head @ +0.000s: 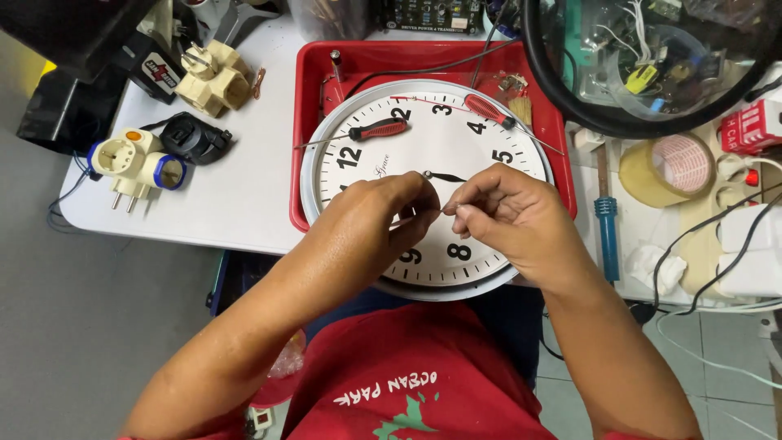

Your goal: Repairing a wall clock by carefully adjusting and aligning the hands using screwdrivers and pliers.

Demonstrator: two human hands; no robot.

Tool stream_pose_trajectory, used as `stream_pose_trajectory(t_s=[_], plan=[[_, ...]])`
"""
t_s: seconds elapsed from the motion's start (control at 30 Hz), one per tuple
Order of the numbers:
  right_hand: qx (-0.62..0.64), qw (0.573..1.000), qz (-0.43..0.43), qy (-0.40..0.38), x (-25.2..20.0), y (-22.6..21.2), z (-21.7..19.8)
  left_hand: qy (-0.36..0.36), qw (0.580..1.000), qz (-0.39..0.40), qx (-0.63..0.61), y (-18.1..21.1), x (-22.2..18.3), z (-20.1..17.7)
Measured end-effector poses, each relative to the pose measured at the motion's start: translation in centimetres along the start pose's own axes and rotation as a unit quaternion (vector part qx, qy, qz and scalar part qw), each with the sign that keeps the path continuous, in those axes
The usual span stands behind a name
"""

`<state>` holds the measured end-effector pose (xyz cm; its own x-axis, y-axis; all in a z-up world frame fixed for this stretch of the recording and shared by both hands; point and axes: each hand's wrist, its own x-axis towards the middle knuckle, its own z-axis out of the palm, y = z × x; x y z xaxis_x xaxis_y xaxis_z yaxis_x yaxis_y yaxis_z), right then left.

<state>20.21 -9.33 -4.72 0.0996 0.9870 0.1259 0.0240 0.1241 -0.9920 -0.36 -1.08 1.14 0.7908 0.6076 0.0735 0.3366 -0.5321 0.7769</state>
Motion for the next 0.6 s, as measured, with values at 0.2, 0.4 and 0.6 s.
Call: stream_pose_trajectory(t_s=[0.2,0.4,0.6], plan=[[-0.099,0.994,-0.054,0.006,-1.2,-1.0,0.8,0.031,0.995,0.059,0.072,-0.6,-0.5,0.7],[-0.172,0.980,-0.100,-0.001,-0.7,-1.8,0.8,0.035,0.993,0.076,0.079,-0.3,-0.1,0.3],[-0.214,0.970,-0.110,-0.012,0.5,-1.5,0.1,0.027,0.998,0.048,-0.009,-0.9,1.1,-0.6]])
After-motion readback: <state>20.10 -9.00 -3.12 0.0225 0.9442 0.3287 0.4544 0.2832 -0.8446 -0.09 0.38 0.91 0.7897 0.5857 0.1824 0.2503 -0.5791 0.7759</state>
